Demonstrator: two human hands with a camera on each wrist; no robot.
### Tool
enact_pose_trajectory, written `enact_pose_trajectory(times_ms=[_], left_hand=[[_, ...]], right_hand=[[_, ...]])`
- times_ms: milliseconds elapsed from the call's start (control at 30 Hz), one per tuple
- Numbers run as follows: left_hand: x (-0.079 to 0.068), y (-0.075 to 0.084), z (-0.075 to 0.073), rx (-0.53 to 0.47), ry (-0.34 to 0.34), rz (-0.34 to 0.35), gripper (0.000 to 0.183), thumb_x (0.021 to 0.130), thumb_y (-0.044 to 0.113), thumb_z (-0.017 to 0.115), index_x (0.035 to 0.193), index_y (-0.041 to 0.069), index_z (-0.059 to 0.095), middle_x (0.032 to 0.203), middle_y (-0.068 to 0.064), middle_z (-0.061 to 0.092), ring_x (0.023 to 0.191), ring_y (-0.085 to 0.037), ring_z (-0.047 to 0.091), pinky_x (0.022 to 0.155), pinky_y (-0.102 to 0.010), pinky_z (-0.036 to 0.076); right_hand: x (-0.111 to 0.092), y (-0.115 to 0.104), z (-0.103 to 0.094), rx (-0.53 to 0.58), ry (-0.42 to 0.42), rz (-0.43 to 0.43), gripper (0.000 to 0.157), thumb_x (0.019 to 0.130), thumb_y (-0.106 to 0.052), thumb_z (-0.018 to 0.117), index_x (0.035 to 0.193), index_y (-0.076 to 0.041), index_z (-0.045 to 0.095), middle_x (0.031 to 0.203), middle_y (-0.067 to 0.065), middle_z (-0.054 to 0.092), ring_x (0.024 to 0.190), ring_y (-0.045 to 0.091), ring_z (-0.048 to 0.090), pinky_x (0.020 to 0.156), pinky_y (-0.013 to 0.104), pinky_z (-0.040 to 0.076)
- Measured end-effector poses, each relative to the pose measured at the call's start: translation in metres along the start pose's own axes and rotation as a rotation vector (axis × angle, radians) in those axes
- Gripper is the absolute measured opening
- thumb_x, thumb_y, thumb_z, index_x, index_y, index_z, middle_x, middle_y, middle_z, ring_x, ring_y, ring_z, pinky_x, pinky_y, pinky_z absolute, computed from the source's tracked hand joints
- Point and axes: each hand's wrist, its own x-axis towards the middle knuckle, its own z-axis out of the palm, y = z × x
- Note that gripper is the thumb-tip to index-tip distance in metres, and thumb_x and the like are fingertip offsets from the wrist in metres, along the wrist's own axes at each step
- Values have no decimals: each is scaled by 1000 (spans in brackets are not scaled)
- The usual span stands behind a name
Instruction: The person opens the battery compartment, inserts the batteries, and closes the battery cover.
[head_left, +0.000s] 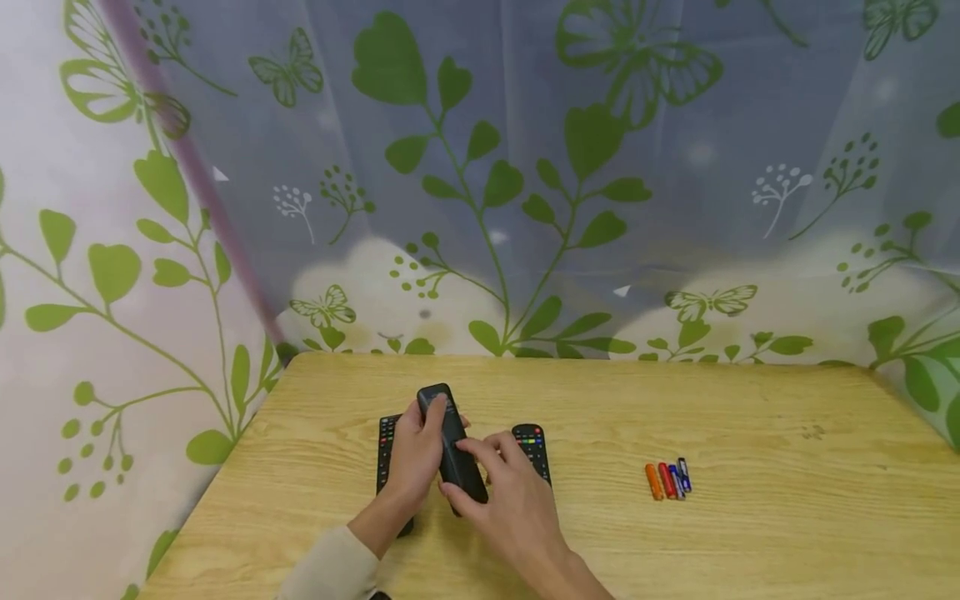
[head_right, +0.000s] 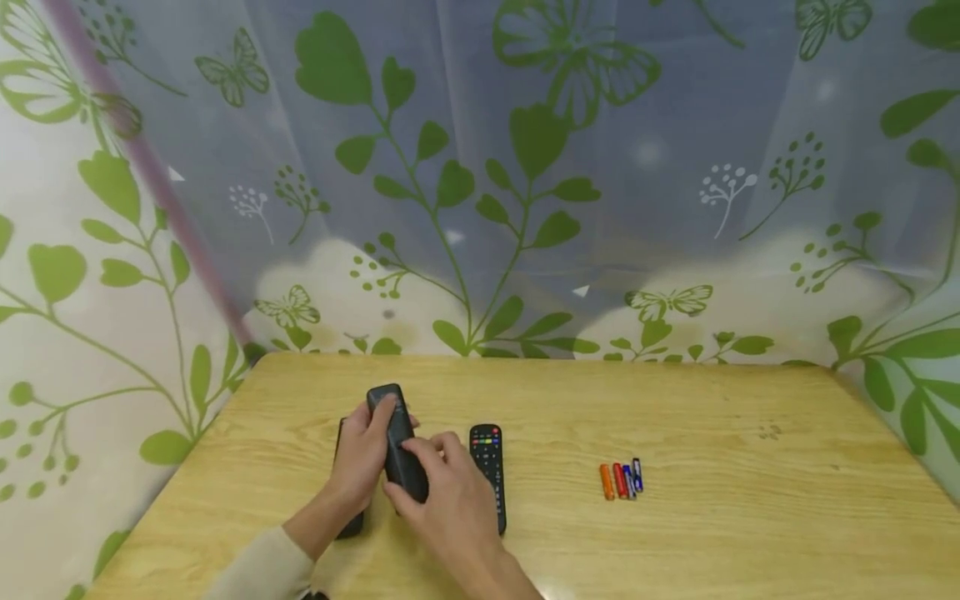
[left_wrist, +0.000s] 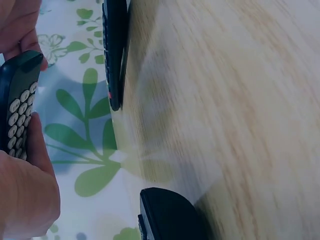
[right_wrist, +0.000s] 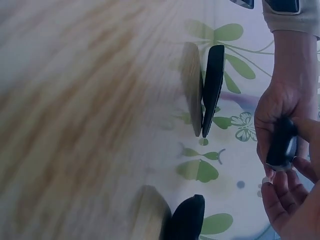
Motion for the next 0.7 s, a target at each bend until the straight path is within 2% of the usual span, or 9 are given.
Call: enact_pose_trajectory(times_ms=[100,300,567,700], left_hand=[[0,-3,2,33,23,23,45,103,39,42,118,-3,51,98,-18,63,77,-22,65,66,-31,58],[1,-5,4,106,63,50,44,104,38,39,113,-3,53,91,-13,65,73,-21,63,63,-29,56],[1,-3,3,114,15,66,42,104,38,40,108,-1,54,86,-13,64,68,-21,61,58,-29,55],[0,3,3,105,-12,55,35,105,30,38,108,-2,54,87,-14,64,67,-21,60,58,-29,54]], right_hand=[[0,1,0,-38,-11,-2,42,82,-42,75,118,-22,64,93,-6,52,65,3,43,49,18,38],[0,0,1,-61,-39,16,41,83,-42,74,117,-24,62,87,-6,53,60,1,44,46,18,36],[2,0,2,20,-85,44,42,83,-41,74,118,-21,58,85,-10,49,61,1,45,47,18,39],[1,0,3,33,-98,42,45,84,-41,73,121,-20,57,87,-11,48,63,2,46,49,17,40]])
